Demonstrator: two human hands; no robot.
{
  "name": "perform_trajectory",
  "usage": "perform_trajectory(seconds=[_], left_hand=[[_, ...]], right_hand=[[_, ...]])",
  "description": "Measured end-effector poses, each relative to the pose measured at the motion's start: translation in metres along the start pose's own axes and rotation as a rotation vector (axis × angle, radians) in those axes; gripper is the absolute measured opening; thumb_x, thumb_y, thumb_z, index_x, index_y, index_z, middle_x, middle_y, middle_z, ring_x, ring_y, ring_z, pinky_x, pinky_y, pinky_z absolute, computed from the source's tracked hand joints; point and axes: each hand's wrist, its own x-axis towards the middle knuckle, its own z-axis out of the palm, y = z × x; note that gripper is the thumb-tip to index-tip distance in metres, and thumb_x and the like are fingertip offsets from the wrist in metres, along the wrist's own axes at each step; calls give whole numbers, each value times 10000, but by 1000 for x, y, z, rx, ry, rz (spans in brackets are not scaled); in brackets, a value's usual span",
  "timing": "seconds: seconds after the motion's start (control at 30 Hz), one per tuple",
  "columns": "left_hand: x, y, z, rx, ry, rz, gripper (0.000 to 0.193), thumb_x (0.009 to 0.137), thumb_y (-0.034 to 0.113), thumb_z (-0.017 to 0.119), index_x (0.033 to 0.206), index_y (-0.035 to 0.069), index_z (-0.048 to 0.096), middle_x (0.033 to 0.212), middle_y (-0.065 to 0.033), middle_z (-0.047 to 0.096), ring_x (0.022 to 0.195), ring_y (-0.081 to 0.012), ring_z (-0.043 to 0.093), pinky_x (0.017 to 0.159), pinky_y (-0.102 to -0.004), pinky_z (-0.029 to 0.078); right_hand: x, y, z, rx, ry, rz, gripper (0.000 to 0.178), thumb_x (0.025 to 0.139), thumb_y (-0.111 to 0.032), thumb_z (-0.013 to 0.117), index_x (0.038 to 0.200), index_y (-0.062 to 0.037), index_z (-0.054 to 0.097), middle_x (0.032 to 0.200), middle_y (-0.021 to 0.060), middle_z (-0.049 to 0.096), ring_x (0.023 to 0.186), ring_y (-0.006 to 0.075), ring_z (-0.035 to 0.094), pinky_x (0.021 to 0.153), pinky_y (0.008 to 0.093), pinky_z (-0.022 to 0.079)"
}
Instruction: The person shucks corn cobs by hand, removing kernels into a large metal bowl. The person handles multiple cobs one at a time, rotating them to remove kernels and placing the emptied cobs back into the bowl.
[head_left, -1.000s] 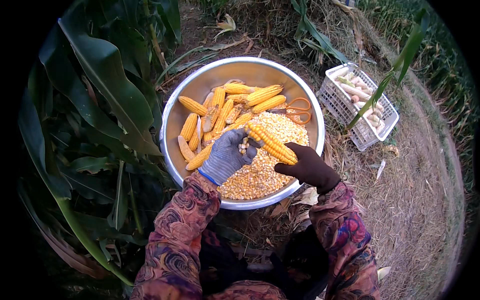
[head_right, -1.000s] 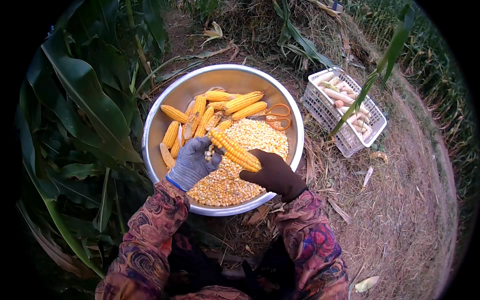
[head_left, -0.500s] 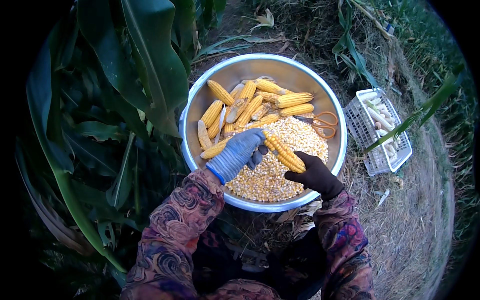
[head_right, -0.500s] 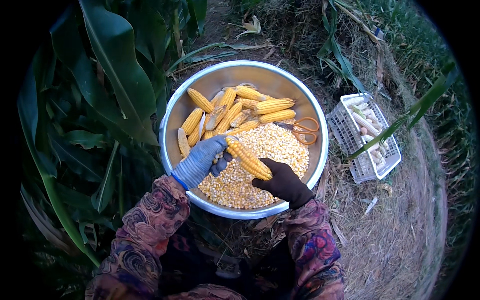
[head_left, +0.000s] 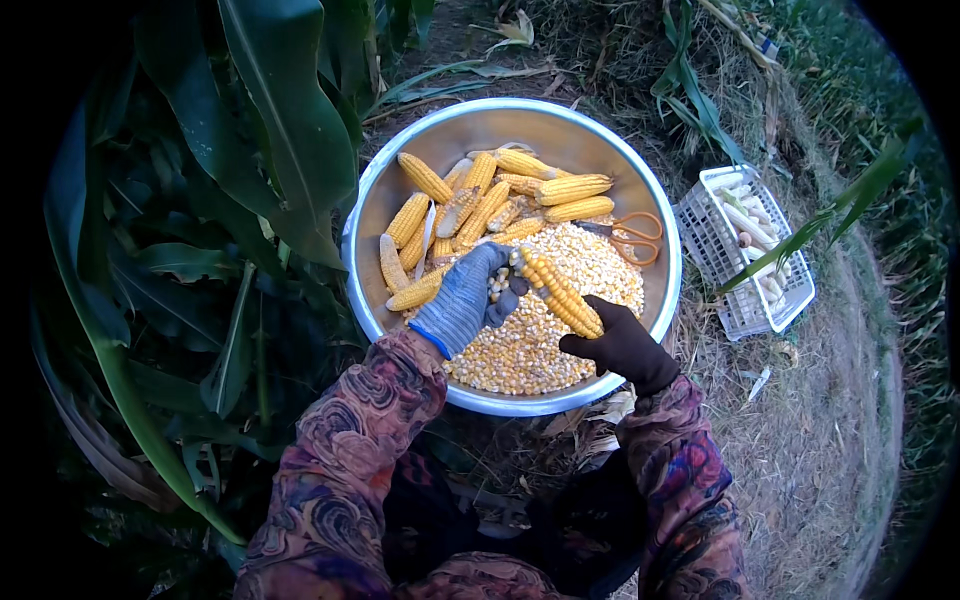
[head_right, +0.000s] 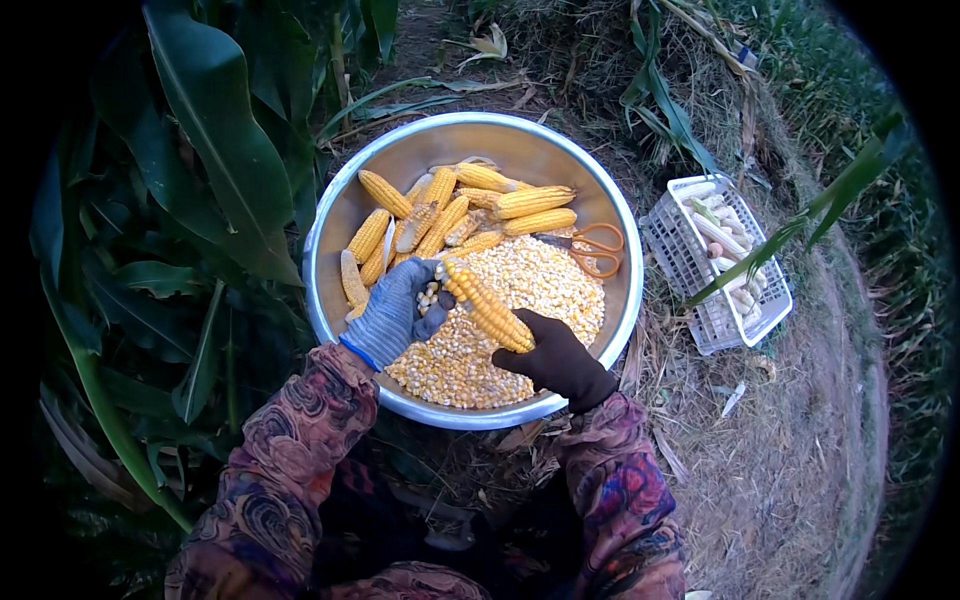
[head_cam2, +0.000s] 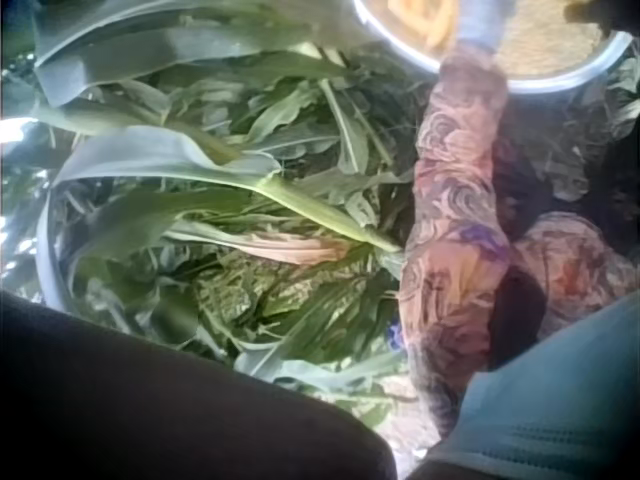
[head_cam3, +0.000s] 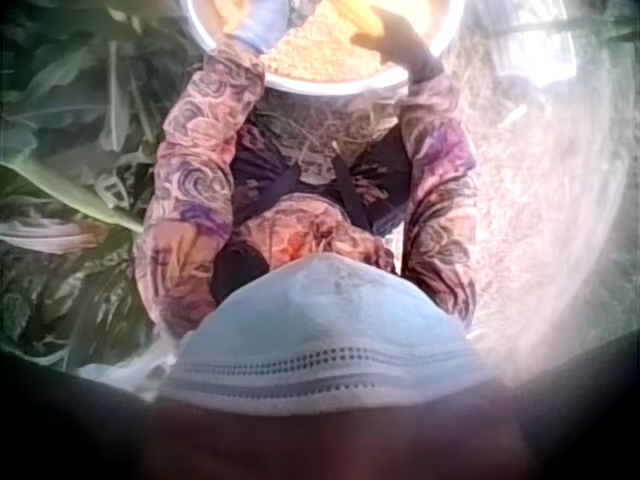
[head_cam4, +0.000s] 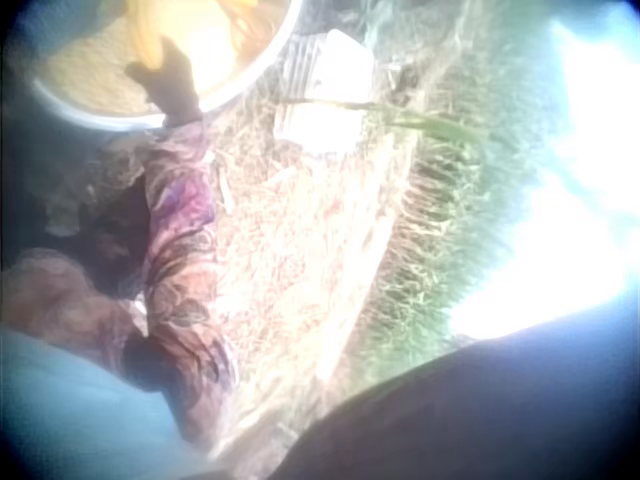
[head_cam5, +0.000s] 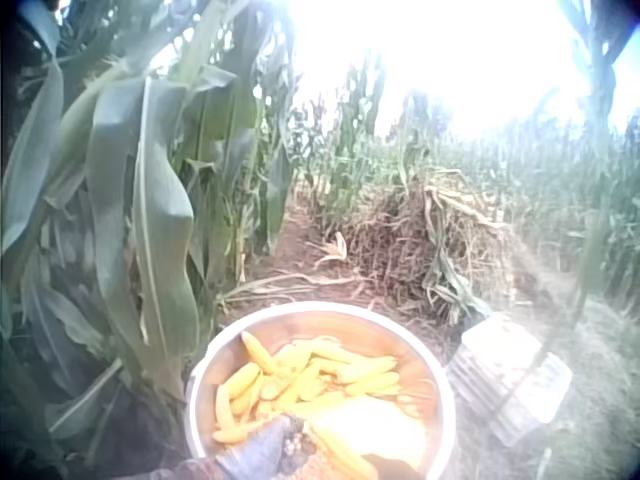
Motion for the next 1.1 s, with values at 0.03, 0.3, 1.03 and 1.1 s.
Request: perform_trajectory(seconds=[0.03, 0.3, 1.03, 1.1], left_hand=[[-1, 1, 4, 56, 4, 4, 234, 897, 290, 417, 897, 83, 526, 680, -33, 543, 451, -55, 460, 367, -176, 361], [-1, -8, 9, 265, 25, 108, 241, 904, 300, 425, 916, 75, 510, 658, -26, 511, 438, -71, 443, 353, -189, 325], [5, -11, 10, 25, -161, -34, 191, 874, 238, 455, 931, 72, 530, 707, -18, 525, 509, -40, 499, 422, -126, 414], [4, -15, 13, 83, -105, 43, 230, 863, 282, 452, 898, 68, 527, 722, -34, 535, 485, -51, 465, 402, -151, 356]], right_hand=[[-1, 1, -1, -7, 9, 1, 431, 725, -224, 717, 1085, -61, 546, 706, 23, 560, 494, 83, 498, 430, 230, 414], [-1, 3, 2, 0, -7, 3, 434, 729, -215, 709, 1097, -56, 542, 712, 14, 558, 499, 80, 500, 429, 227, 418], [-5, -2, -1, 83, 63, 16, 423, 723, -194, 697, 1091, -49, 547, 698, 10, 554, 474, 60, 476, 406, 212, 390], [-3, 4, -3, -60, 94, -25, 463, 708, -218, 703, 1102, -36, 540, 769, 69, 587, 597, 135, 537, 534, 269, 436]])
